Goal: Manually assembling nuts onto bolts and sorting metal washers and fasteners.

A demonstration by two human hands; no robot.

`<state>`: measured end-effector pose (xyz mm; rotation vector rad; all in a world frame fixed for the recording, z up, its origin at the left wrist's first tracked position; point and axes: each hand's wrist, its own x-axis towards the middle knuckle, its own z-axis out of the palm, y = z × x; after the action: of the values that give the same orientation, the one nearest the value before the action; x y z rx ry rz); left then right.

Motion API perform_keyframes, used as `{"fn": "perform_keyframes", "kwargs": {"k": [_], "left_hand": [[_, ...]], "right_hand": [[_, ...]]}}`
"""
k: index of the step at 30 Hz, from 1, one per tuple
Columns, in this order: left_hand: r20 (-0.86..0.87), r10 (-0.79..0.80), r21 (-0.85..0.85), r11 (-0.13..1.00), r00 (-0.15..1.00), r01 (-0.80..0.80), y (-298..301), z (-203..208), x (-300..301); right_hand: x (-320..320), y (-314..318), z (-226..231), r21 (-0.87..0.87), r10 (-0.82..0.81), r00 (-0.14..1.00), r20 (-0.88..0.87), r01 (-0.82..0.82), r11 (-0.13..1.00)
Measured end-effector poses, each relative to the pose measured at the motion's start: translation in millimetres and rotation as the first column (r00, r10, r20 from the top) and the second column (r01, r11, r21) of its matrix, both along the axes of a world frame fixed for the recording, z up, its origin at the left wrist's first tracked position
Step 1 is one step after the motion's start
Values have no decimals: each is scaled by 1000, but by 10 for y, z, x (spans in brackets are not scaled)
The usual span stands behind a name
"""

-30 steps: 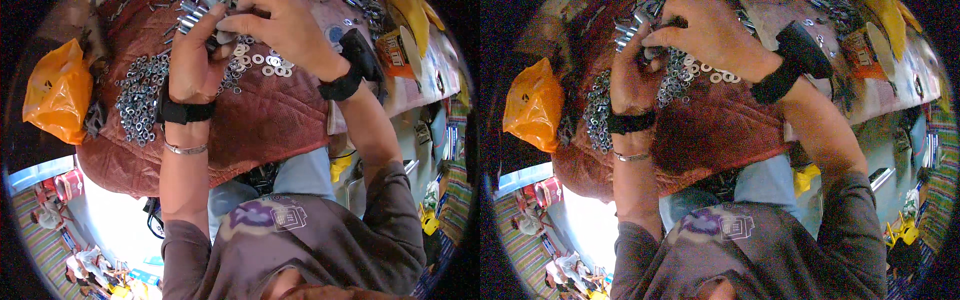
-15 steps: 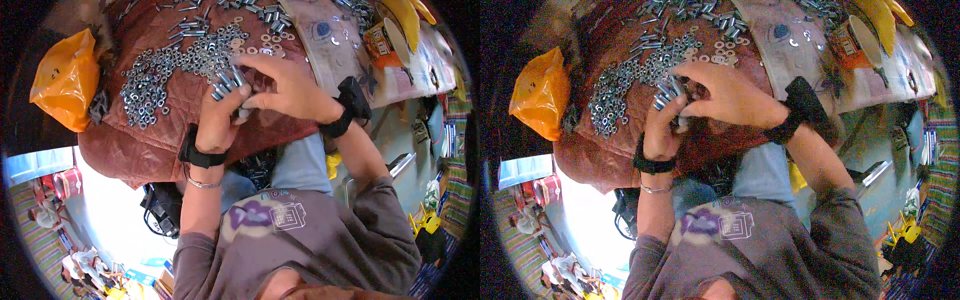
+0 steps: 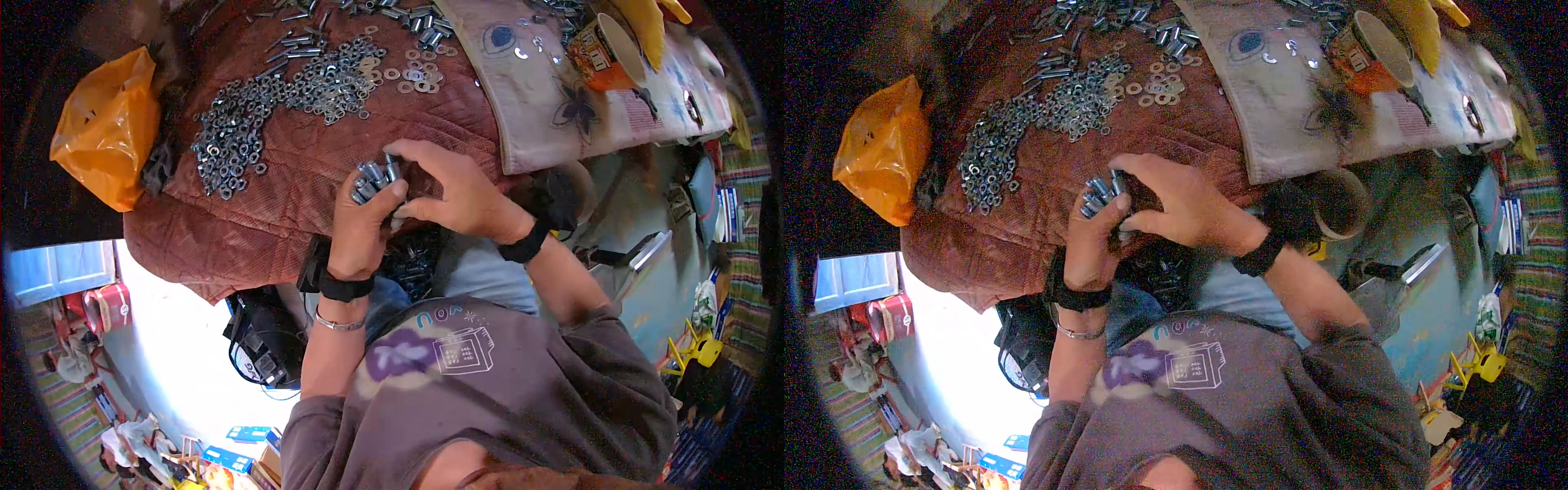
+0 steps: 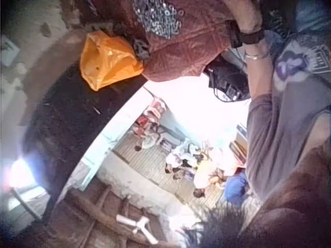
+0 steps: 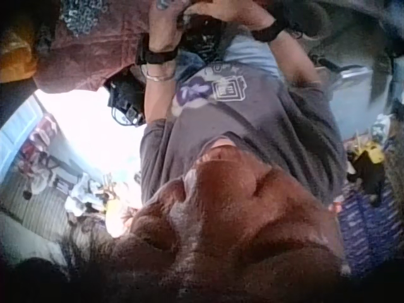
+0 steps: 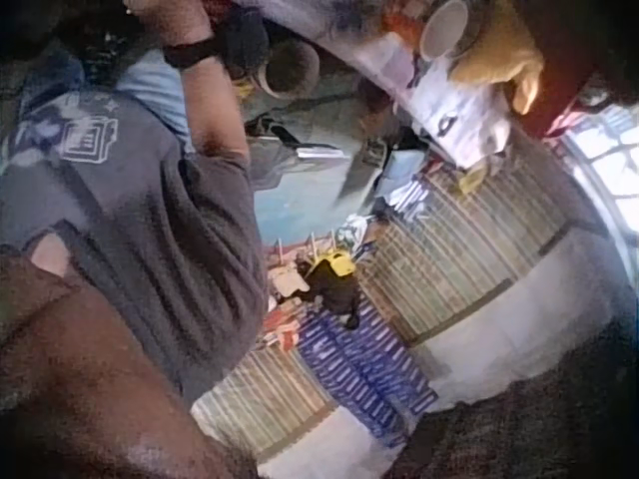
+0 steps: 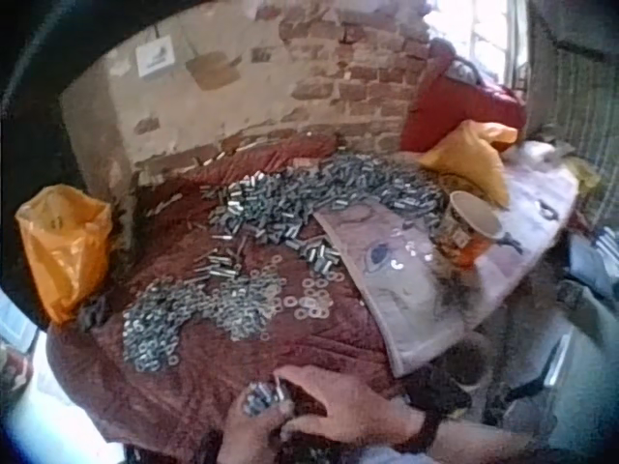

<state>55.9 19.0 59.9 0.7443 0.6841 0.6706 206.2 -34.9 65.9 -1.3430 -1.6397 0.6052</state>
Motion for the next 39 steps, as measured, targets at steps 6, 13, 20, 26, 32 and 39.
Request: {"fn": "perform_keyframes", "kwargs": {"k": [6, 13, 20, 26, 32, 39], "left_hand": [[-32, -75, 42, 996, 997, 76, -29, -66, -60], [-86, -24, 32, 999, 996, 27, 10, -176, -122], [-69, -38, -30, 999, 997, 36, 35, -177, -114], [-99, -7, 53, 999, 995, 12, 65, -267, -76], [-122, 68, 44, 997, 990, -63, 115, -319, -75], [-127, 101, 49, 994, 987, -95, 91, -298, -59]], "right_hand": [[25, -48, -37, -8, 34, 998, 57, -33, 999], [49, 24, -13, 21, 24, 990, 137, -27, 999], [509, 349, -214, 128, -428, 888, 167, 411, 903], [614, 551, -209, 78, -451, 703, 550, 495, 866], [604, 530, -402, 232, -395, 862, 316, 334, 914], [537, 554, -255, 153, -344, 812, 472, 310, 939]]}}
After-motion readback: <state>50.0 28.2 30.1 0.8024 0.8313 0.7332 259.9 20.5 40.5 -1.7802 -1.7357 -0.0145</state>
